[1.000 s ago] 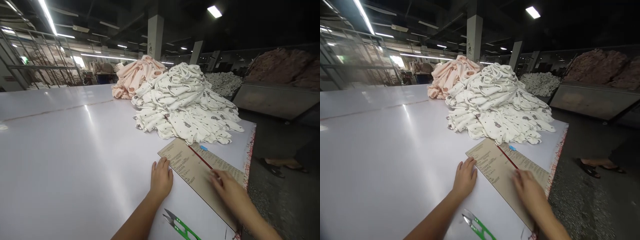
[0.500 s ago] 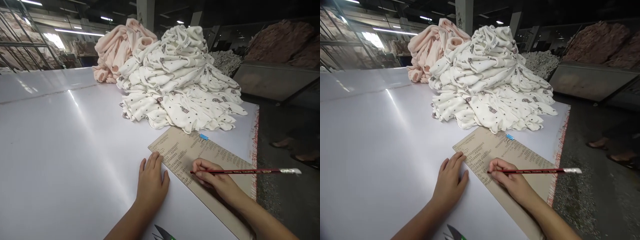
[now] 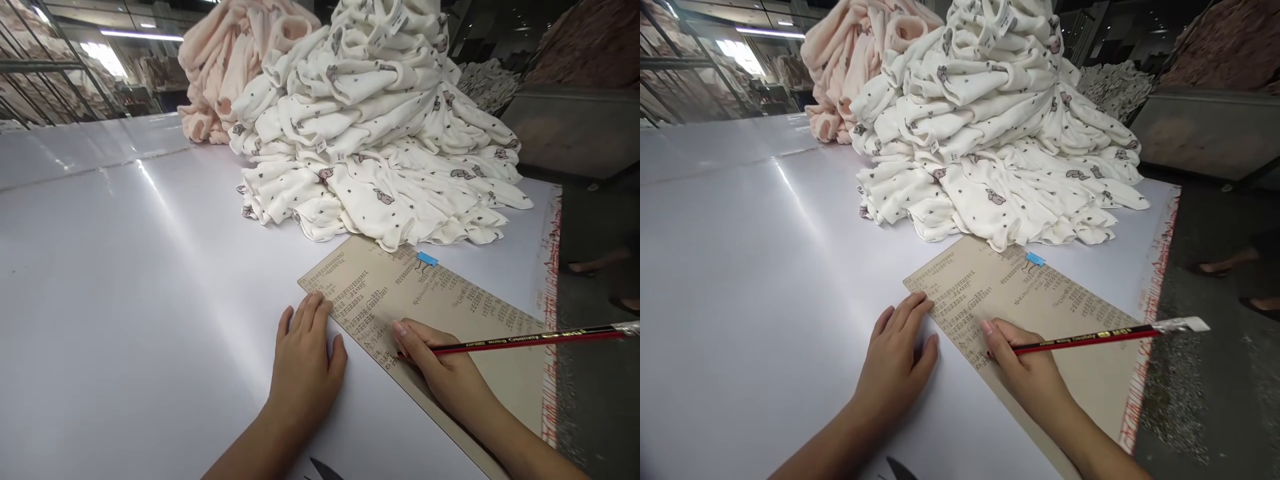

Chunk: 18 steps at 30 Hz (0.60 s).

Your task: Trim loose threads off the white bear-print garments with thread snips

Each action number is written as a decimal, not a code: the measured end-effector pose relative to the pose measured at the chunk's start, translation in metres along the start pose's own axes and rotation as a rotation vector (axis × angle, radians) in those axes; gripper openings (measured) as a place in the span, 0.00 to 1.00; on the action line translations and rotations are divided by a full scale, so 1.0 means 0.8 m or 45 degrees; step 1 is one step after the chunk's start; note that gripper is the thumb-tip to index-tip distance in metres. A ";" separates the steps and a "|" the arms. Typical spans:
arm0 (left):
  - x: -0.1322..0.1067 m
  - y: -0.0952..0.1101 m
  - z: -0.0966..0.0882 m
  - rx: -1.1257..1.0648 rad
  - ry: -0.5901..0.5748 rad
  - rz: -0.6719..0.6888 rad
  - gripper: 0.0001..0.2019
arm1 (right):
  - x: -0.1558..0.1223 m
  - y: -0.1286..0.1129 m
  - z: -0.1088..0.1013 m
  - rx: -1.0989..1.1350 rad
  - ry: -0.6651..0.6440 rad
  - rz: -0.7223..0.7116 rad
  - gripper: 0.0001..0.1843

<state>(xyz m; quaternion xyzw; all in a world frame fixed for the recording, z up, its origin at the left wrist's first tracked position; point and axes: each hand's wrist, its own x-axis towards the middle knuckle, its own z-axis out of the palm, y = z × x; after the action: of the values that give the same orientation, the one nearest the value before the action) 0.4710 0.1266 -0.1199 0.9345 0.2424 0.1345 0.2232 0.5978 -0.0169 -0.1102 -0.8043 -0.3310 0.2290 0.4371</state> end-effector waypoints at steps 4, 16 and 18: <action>0.000 -0.001 0.002 -0.012 0.008 0.003 0.20 | 0.000 -0.002 0.000 -0.022 -0.009 -0.006 0.23; 0.000 0.000 0.001 0.032 -0.006 -0.002 0.20 | 0.001 -0.005 0.002 -0.071 -0.009 -0.021 0.24; 0.000 0.000 0.001 0.038 0.001 0.002 0.20 | 0.001 -0.004 0.002 -0.080 0.004 -0.015 0.24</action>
<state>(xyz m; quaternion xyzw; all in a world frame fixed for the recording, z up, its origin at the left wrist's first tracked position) 0.4712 0.1264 -0.1210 0.9379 0.2438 0.1314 0.2091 0.5961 -0.0144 -0.1087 -0.8159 -0.3421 0.2146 0.4137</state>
